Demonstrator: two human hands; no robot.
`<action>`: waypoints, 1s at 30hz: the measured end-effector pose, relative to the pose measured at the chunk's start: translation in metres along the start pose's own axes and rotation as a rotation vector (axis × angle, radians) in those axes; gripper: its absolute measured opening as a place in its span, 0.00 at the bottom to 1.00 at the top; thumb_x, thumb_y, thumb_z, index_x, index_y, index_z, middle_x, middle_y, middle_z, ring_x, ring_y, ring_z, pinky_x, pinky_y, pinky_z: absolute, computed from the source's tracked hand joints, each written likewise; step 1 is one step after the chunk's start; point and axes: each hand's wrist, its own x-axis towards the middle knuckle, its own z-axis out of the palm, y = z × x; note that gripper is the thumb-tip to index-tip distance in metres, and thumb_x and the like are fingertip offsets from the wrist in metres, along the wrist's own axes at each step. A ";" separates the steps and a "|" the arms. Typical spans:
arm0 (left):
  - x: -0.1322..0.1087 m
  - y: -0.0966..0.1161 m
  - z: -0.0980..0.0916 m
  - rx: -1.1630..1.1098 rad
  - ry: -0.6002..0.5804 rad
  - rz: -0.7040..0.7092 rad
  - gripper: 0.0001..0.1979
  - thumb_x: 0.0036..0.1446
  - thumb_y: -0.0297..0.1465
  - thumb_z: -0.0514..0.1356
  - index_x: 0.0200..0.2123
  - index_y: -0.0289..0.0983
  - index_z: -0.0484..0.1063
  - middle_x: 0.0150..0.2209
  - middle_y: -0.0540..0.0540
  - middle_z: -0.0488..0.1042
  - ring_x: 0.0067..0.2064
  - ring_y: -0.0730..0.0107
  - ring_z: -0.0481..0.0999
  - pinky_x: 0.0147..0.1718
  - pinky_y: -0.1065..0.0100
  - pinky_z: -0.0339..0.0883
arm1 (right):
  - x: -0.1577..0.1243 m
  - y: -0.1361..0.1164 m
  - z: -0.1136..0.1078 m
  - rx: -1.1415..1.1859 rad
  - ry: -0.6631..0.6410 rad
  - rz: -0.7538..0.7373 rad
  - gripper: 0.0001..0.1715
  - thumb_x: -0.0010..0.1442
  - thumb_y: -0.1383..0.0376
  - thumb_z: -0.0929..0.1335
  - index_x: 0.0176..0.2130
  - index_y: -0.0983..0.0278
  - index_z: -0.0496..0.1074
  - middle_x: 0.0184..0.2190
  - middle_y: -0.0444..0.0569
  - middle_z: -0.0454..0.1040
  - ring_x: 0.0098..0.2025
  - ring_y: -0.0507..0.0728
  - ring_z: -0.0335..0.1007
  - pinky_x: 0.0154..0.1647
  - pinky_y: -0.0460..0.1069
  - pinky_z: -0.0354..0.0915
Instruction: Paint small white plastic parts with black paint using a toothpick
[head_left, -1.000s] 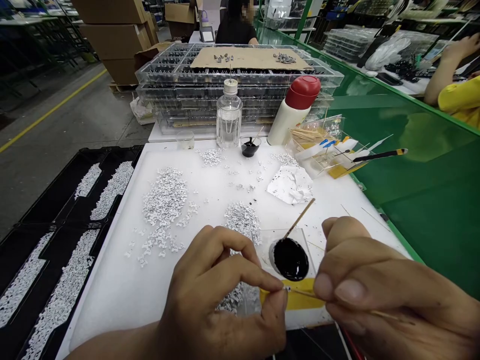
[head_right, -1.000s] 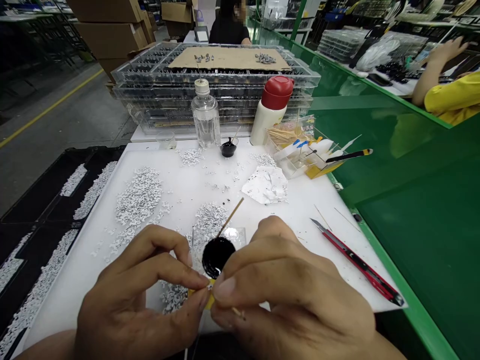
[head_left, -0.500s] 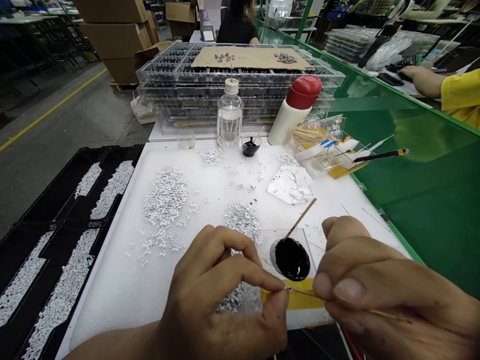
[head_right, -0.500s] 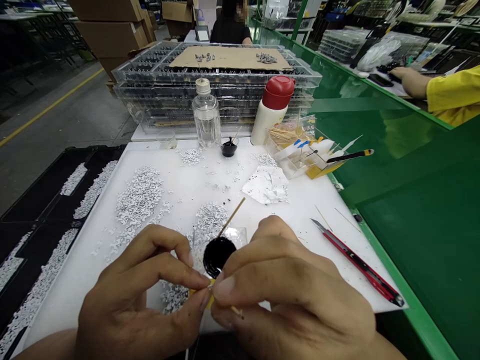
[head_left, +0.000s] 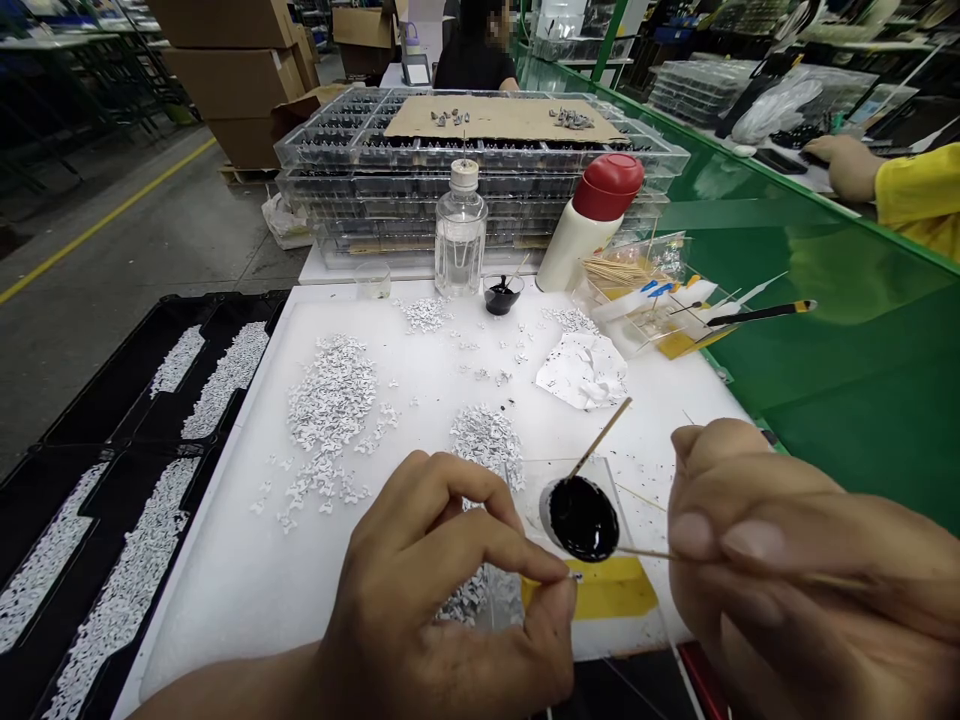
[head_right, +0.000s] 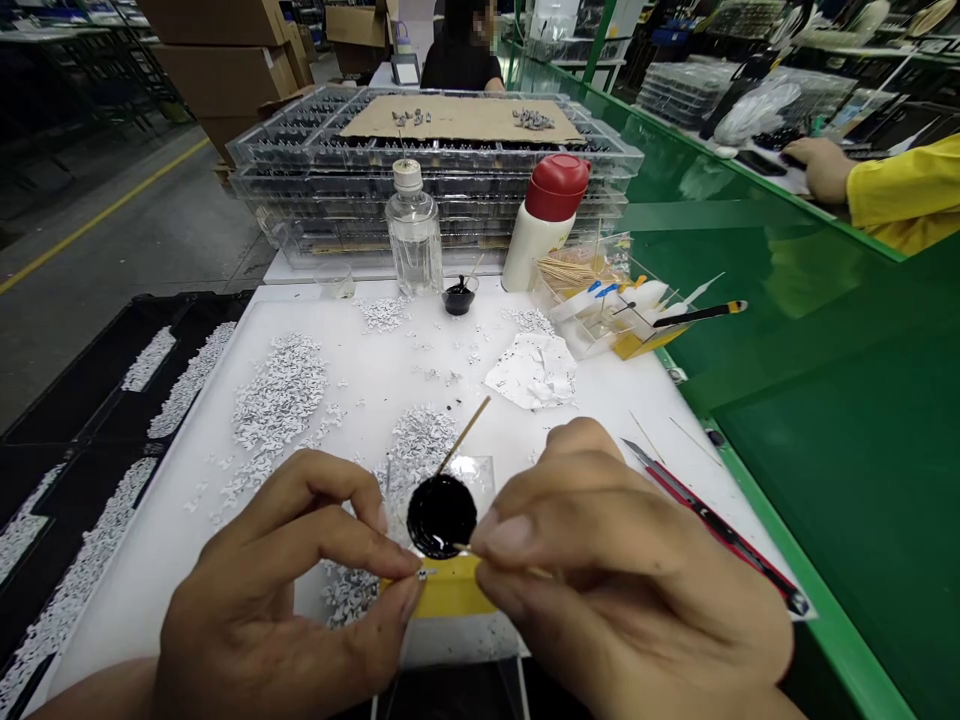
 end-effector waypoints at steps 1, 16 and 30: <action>0.000 0.000 0.000 -0.001 0.000 0.002 0.12 0.62 0.18 0.74 0.40 0.43 0.86 0.39 0.49 0.87 0.34 0.67 0.87 0.31 0.66 0.83 | -0.001 0.000 -0.001 -0.006 0.005 -0.004 0.23 0.62 0.53 0.93 0.53 0.49 0.92 0.44 0.52 0.91 0.48 0.73 0.89 0.49 0.70 0.85; -0.001 0.002 -0.002 0.022 -0.006 0.019 0.11 0.63 0.19 0.73 0.40 0.42 0.86 0.38 0.51 0.85 0.34 0.71 0.87 0.32 0.69 0.82 | -0.003 0.007 -0.010 -0.041 -0.090 -0.171 0.18 0.75 0.78 0.80 0.58 0.61 0.90 0.46 0.46 0.92 0.40 0.56 0.81 0.41 0.57 0.79; 0.001 0.001 0.002 0.025 0.023 0.021 0.10 0.64 0.19 0.71 0.38 0.41 0.86 0.38 0.53 0.83 0.37 0.75 0.88 0.37 0.74 0.83 | -0.009 0.008 -0.016 0.131 -0.175 -0.122 0.20 0.82 0.76 0.77 0.67 0.61 0.87 0.51 0.47 0.94 0.47 0.58 0.88 0.51 0.58 0.80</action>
